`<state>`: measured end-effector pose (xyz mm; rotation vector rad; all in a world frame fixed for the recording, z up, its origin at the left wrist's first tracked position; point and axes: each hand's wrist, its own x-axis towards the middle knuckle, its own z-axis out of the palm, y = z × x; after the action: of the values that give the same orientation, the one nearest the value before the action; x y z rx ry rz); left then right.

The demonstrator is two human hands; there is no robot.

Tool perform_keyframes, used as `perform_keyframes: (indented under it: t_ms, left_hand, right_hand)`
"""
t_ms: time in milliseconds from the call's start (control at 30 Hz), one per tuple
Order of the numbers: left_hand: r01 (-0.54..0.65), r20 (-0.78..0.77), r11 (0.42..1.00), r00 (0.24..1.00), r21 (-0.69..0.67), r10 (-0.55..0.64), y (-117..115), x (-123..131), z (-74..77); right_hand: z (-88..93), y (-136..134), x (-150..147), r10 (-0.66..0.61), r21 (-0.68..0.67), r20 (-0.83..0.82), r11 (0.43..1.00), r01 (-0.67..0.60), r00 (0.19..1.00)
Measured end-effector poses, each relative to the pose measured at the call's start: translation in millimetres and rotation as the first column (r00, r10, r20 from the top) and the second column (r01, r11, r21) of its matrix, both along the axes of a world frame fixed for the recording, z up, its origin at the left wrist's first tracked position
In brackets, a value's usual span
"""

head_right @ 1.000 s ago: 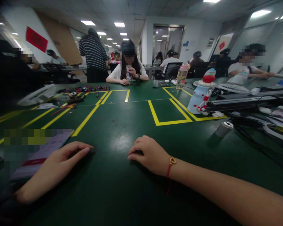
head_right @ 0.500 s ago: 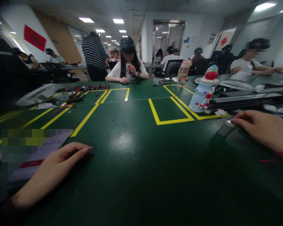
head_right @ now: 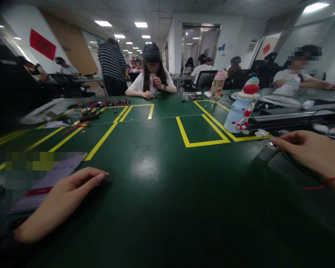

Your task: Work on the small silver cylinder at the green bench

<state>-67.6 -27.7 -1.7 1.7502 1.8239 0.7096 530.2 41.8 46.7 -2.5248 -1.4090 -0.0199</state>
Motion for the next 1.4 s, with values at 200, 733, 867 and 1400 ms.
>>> perform_keyframes:
  t_ms: [200,733,867,1400]
  left_hand:
    - [-0.005,-0.002,1.000,1.000,-0.003,0.005,0,-1,-0.7]
    - [0.040,-0.004,0.999,0.999,0.036,-0.040,0,0,0.8]
    - [0.033,-0.010,0.999,0.999,0.028,-0.033,0,-1,0.0]
    - [0.074,-0.051,0.996,0.996,0.045,-0.072,0,2,-1.3]
  right_hand:
    - [-4.7,4,16,-0.007,-0.079,0.015,0.997,0.008,1.000]
    - [-3.8,-3,-6,0.130,0.007,-0.064,0.992,-0.129,0.990]
    - [-8.0,0,-3,0.138,0.007,-0.027,0.990,-0.138,0.990]
    - [-31.0,-60,-229,0.882,0.482,-0.264,0.471,-0.739,0.391]
